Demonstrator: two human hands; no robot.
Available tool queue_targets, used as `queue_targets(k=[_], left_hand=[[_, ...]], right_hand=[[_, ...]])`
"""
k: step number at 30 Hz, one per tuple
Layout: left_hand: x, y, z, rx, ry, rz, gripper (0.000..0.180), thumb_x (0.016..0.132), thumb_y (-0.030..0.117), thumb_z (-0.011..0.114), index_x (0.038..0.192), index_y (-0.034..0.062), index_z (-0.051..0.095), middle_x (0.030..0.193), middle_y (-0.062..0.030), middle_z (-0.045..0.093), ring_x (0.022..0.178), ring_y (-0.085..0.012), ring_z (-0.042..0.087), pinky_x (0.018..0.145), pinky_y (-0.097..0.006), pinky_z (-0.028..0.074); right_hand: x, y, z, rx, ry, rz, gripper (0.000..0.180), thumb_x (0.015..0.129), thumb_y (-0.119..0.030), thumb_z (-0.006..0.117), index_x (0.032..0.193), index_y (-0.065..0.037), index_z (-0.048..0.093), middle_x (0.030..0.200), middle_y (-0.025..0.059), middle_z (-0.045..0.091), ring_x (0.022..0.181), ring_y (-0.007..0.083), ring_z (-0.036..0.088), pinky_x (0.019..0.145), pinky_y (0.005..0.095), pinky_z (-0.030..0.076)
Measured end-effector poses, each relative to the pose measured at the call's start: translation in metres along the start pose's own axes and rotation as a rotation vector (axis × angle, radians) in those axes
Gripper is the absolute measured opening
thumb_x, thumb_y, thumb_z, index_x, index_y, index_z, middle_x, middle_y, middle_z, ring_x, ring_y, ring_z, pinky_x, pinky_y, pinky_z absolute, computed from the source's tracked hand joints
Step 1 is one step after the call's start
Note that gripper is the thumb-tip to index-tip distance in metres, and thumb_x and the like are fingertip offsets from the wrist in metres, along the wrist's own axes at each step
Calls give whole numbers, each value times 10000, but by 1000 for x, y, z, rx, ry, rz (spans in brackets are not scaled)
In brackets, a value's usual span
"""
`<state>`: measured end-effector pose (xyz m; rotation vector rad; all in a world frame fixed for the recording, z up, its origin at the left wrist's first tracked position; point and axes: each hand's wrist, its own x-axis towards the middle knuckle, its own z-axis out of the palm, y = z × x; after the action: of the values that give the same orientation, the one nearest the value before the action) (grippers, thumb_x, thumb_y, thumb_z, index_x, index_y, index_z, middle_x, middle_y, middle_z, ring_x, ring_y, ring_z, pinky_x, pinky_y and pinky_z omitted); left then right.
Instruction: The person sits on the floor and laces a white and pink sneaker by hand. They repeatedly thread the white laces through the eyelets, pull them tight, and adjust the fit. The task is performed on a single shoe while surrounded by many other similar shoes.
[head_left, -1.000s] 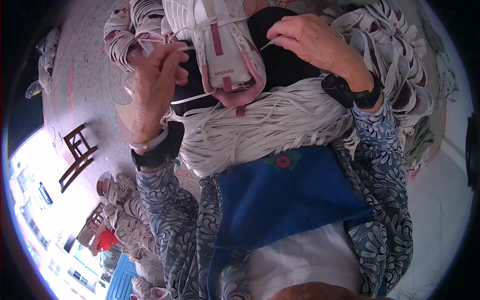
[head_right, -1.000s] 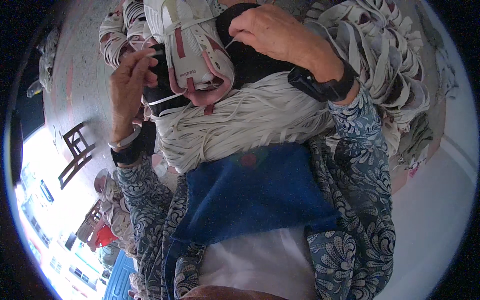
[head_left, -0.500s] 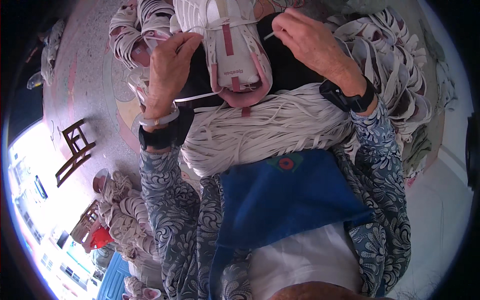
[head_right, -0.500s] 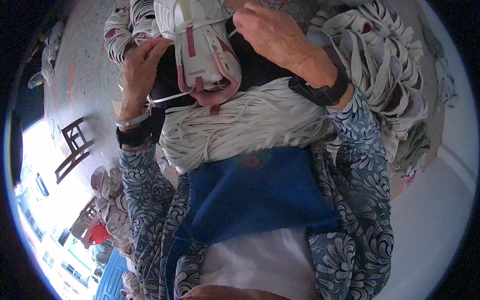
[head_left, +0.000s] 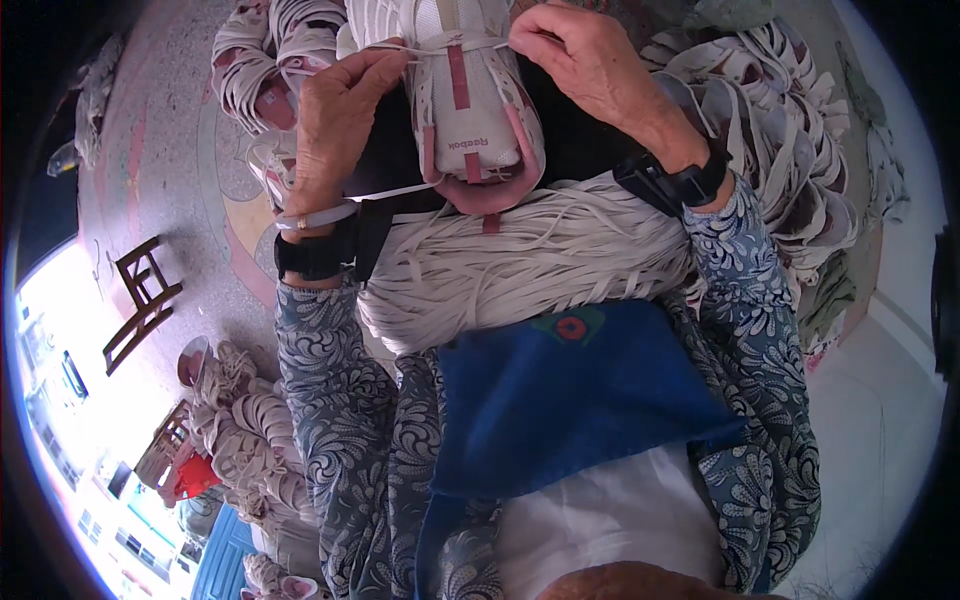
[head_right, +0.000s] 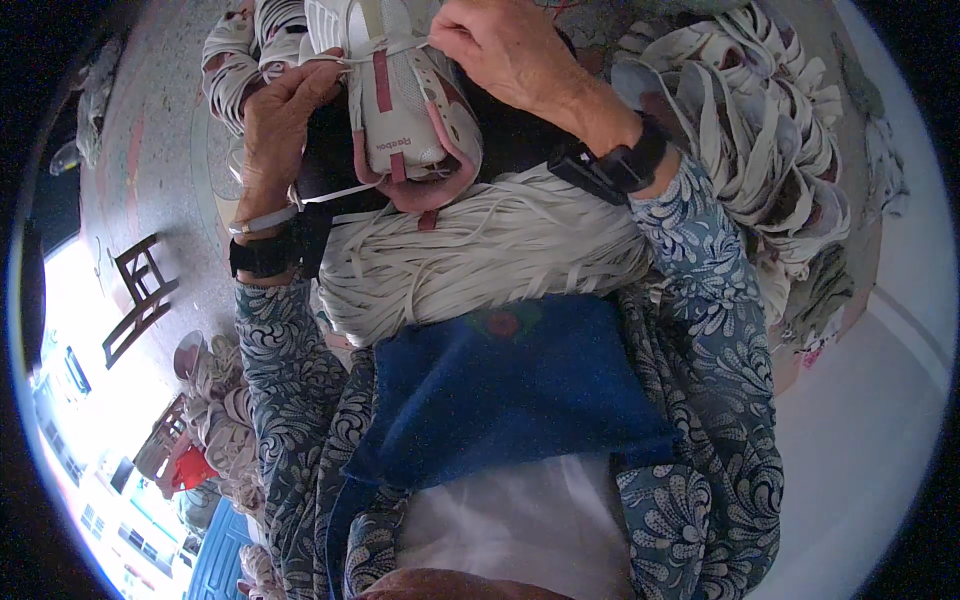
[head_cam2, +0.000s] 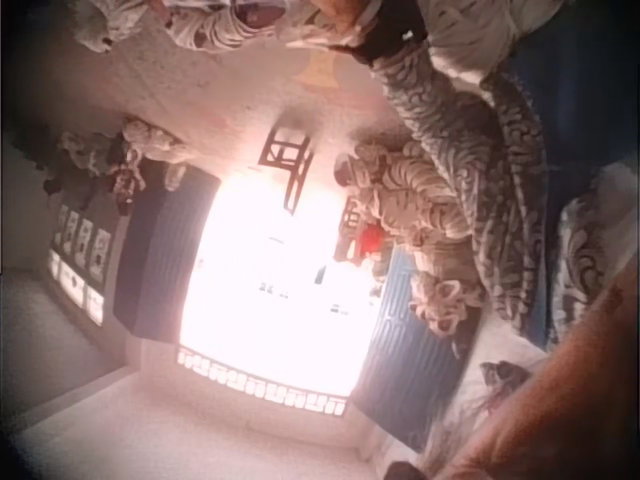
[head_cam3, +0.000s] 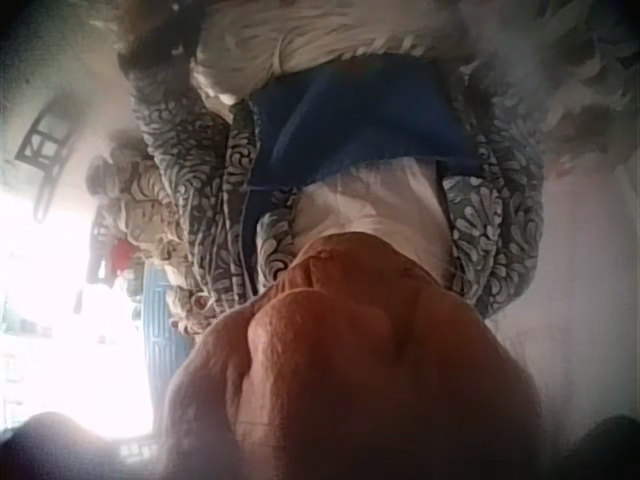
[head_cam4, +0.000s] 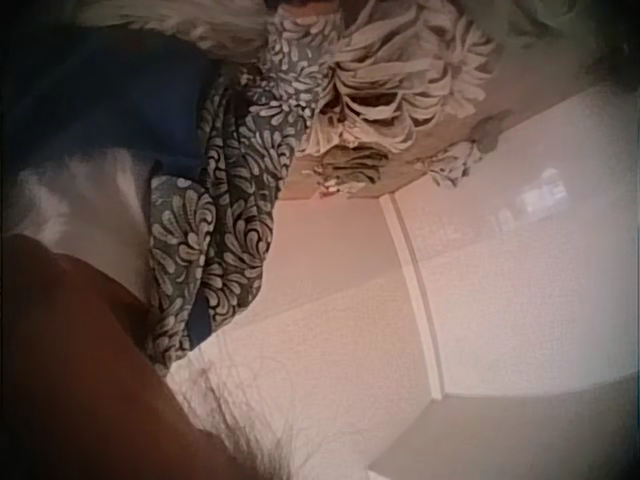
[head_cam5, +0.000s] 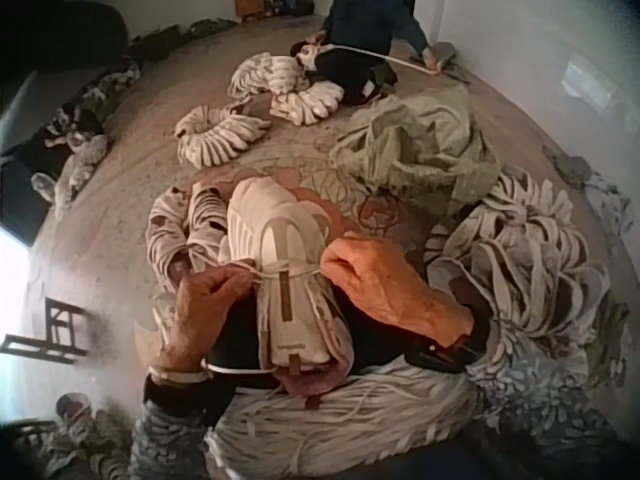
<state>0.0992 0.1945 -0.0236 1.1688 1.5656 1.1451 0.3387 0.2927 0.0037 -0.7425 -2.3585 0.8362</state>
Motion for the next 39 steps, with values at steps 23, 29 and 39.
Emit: queue_targets(k=[23, 29, 39], left_hand=[[23, 3, -4, 288, -10, 60, 206, 878, 202, 662, 928, 3, 682, 875, -73, 680, 804, -76, 615, 728, -266, 496], [9, -2, 26, 543, 255, 346, 182, 857, 180, 682, 895, 2, 673, 792, -66, 670, 730, -142, 636, 684, -273, 504], [-18, 15, 45, 476, 154, 432, 359, 837, 134, 684, 1124, -10, 525, 1141, -208, 549, 1074, -308, 561, 905, -392, 462]], right_hand=[[24, 3, 9, 41, -47, 93, 261, 861, -114, 618, 671, 38, 521, 592, 154, 501, 512, 255, 491, 509, 366, 377], [9, 5, 31, -177, 156, -38, 245, 869, -128, 615, 689, 4, 512, 612, 135, 474, 535, 285, 501, 517, 399, 408], [-22, -29, 21, -417, 49, -51, 479, 710, -267, 758, 985, 55, 534, 923, 201, 573, 790, 345, 630, 645, 442, 513]])
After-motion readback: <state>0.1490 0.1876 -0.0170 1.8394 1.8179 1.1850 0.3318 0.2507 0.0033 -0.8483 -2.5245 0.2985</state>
